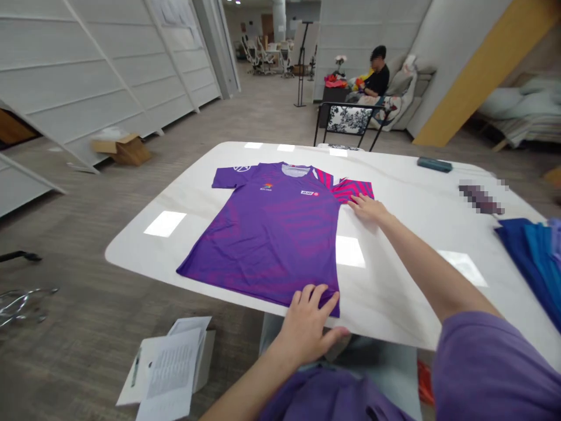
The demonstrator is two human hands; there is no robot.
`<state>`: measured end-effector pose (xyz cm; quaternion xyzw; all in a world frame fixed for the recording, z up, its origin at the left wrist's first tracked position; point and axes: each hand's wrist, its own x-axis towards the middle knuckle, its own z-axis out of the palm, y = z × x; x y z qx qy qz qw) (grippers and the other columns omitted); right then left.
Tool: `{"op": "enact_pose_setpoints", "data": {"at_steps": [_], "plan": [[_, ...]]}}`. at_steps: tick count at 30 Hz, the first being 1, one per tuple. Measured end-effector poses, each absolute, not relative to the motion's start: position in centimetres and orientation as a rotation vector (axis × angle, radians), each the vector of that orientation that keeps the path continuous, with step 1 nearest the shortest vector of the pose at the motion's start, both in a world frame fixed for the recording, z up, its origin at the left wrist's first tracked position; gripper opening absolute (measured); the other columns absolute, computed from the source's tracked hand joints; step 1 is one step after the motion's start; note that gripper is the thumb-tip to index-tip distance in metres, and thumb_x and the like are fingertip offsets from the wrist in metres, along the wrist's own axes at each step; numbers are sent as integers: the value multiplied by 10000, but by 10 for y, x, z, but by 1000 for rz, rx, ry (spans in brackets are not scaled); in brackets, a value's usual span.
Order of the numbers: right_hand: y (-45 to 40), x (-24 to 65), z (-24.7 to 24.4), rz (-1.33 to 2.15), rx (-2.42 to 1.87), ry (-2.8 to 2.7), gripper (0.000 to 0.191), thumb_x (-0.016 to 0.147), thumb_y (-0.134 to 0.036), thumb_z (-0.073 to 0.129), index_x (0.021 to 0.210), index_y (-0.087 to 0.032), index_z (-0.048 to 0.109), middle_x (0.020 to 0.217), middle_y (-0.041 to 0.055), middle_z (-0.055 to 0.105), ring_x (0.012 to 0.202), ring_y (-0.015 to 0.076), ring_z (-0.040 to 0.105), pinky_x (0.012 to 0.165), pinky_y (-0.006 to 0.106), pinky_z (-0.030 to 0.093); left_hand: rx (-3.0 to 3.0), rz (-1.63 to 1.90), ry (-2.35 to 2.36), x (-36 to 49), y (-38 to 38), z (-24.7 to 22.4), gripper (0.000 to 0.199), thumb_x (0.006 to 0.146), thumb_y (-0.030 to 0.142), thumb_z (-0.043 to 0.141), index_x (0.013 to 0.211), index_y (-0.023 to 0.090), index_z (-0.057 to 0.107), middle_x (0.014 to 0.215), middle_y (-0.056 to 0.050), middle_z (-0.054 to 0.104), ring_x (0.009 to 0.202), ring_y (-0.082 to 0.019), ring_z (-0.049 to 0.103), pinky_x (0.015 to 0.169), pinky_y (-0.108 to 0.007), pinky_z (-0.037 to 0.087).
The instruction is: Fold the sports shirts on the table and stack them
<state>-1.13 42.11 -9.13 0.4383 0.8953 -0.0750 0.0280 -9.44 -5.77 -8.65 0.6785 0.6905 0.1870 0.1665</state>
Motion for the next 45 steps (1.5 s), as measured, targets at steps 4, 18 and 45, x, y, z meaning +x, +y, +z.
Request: {"op": "enact_pose_setpoints", "data": {"at_steps": [4, 18, 45], "plan": [[416, 120, -84, -259, 1498, 2645, 760, 1136, -684, 286, 1786, -318, 430, 1874, 103, 341, 1735, 336, 337, 1405, 614, 288, 2048, 494, 1708, -15, -34, -86, 803, 1045, 819, 519, 1740, 417, 520, 1659, -127, 589, 1484, -404, 568, 1190, -647, 569], [447, 188, -76, -227, 1764, 2745, 801, 1166, -713, 248, 1740, -208, 489, 1815, 153, 444, 1682, 345, 416, 1391, 553, 333, 2104, 833, 1963, -199, 297, -76, 558, 1138, 483, 487, 1592, 200, 647, 1626, -140, 649, 1549, -302, 585, 1354, -485, 435], [342, 196, -100, -33, 1411, 3011, 874, 1159, -723, 323, 1860, -213, 207, 1893, 115, 262, 1758, 323, 297, 1469, 614, 179, 2236, 714, 2064, -251, 173, -114, 751, 1164, 598, 485, 1837, 312, 317, 1883, -54, 309, 1779, -317, 224, 1454, -599, 287]]}}
